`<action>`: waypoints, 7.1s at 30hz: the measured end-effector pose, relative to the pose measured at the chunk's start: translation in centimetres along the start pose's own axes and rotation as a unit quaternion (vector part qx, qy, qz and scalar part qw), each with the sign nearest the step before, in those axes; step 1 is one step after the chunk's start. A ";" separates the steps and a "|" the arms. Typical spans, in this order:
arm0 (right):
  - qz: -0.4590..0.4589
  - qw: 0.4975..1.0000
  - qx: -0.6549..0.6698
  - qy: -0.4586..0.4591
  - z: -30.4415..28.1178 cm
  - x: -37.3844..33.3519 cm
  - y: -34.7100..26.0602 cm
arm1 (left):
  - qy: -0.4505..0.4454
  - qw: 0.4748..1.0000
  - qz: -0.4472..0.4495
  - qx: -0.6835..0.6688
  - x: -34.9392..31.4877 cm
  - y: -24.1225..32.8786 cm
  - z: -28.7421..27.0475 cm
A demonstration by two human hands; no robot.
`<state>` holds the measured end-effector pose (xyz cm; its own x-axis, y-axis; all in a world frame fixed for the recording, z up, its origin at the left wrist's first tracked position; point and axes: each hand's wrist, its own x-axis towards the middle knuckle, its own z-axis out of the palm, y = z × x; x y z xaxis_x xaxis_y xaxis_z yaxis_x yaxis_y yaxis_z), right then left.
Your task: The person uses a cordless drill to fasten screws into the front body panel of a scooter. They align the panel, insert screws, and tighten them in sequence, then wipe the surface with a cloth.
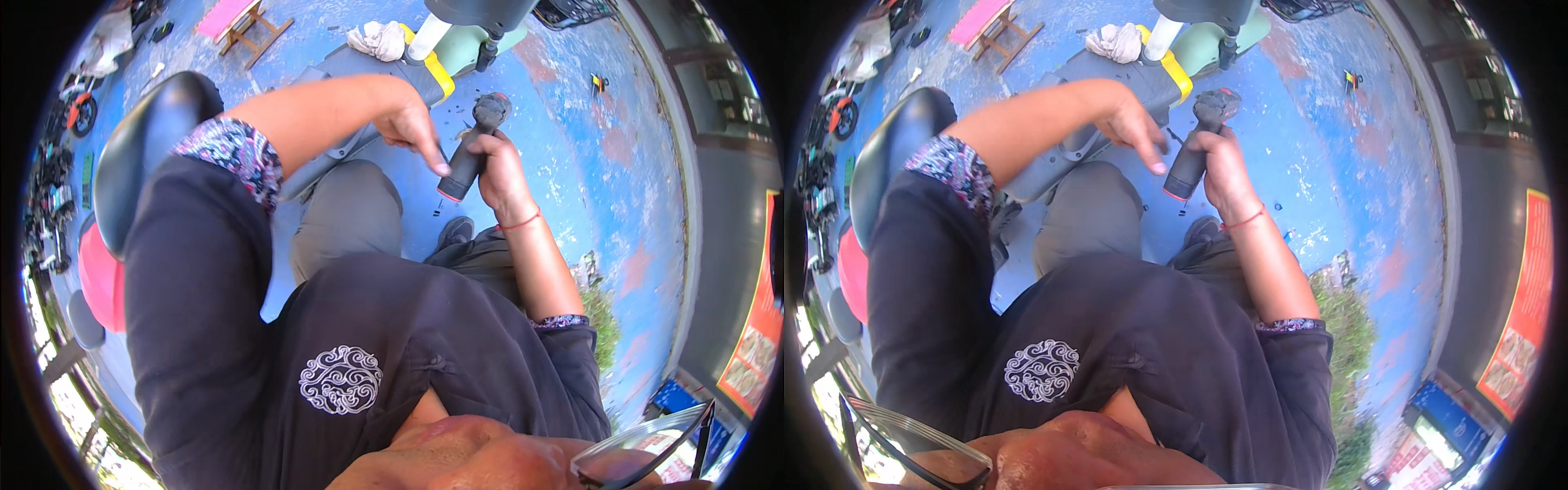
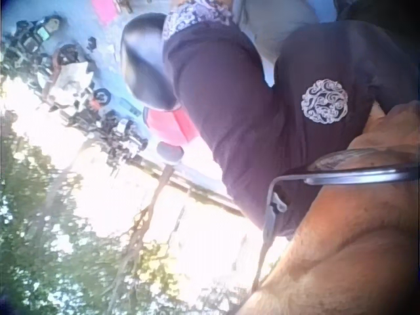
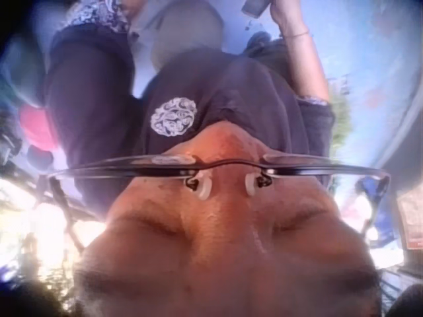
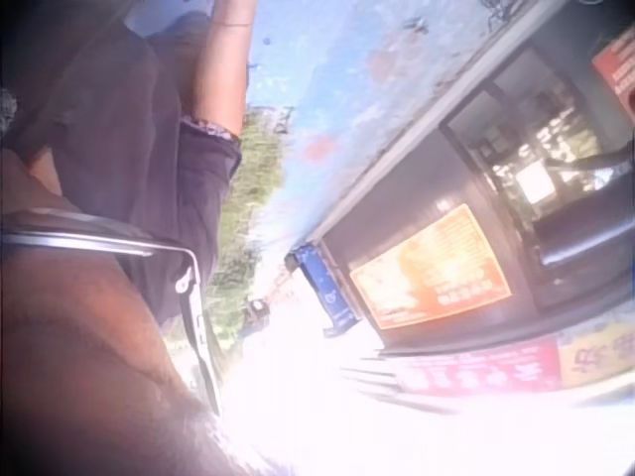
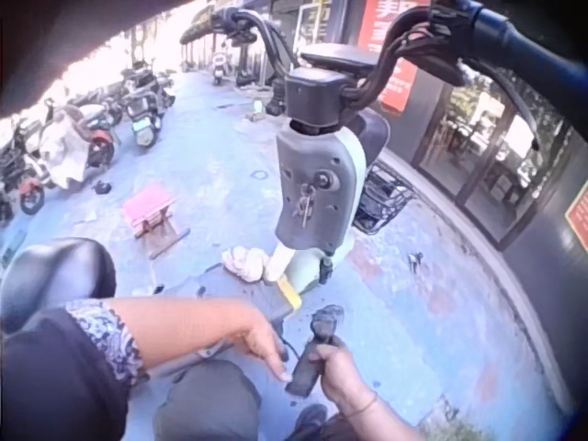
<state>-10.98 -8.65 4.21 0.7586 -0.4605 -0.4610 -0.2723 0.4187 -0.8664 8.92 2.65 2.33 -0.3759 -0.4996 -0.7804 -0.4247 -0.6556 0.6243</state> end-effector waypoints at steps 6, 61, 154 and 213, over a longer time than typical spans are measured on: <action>0.005 0.982 0.008 -0.191 1.5 -2.9 -2.3 | 0.237 0.805 0.331 -0.431 2.5 0.7 11.0; 0.068 0.903 0.128 -0.404 12.9 24.2 -4.6 | 0.565 0.354 0.393 -0.633 -5.2 -5.0 6.3; -0.075 0.972 -0.121 -0.188 10.3 18.8 -6.6 | 0.360 0.490 0.466 -0.643 -3.0 -9.1 -9.9; -0.423 0.886 -0.187 0.002 -0.2 14.5 -17.8 | 0.343 0.532 0.464 -0.619 -2.7 -9.8 -12.3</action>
<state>4.71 -22.95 12.86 0.7824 -0.4894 0.3852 0.2161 -0.3667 -0.9049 24.20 3.47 -2.13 0.6197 -0.7443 -0.2491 0.7100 0.3965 0.5819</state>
